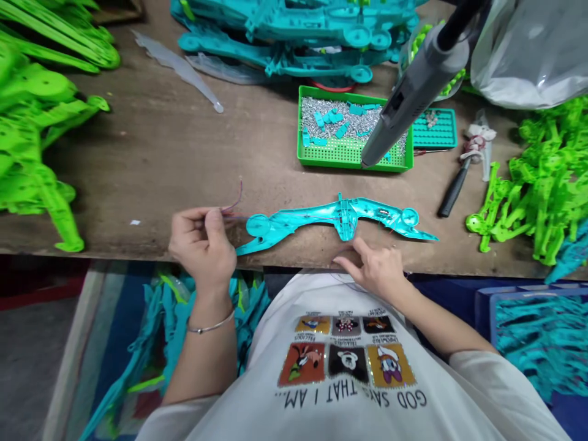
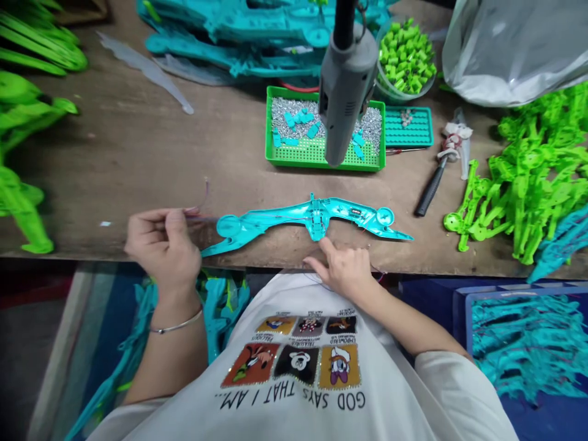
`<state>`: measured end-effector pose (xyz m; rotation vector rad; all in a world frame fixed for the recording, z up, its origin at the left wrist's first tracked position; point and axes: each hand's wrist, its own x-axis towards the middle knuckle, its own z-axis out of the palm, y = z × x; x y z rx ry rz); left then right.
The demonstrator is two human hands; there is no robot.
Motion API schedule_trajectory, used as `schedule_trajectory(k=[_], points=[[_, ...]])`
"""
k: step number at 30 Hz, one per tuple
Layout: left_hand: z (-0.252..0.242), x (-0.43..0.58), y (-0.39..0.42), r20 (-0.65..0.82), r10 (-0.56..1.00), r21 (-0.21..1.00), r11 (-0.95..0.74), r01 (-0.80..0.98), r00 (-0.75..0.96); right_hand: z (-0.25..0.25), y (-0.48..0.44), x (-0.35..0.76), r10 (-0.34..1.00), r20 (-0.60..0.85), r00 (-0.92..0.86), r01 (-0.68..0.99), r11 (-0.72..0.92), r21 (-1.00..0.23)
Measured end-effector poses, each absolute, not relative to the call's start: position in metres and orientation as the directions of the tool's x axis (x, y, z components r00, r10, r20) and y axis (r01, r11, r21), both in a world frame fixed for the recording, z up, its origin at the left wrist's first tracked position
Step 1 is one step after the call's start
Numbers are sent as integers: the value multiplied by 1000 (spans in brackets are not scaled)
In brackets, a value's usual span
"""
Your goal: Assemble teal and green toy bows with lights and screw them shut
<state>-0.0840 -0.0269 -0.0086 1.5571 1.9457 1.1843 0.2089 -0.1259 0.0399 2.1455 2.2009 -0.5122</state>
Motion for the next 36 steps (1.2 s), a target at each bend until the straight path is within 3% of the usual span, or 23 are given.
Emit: schedule_trajectory(k=[3,11,17,23,28,33,36], points=[[-9,-80,-25,213,908,869,-6,495,-362,39,-123,215,955,-262,-140,970,79,-229],[-15,-82,-22,181,901,885,26,465,-395,41,-120,252,970,-242,13,983,-57,-175],[-16,-84,-18,121,927,929,20,370,-355,49,-107,263,985,-144,-98,903,27,-429],[-13,-82,-16,85,937,940,38,340,-339,55,-109,244,962,-233,-142,914,37,-403],[-14,-82,-15,56,934,940,70,333,-354,34,-112,235,975,-210,-77,967,22,-256],[-15,-83,-15,37,934,947,81,312,-356,38,-109,249,975,-201,-89,979,49,-199],[-15,-83,-14,31,933,951,83,297,-359,41,-104,255,985,-82,-155,953,127,-277]])
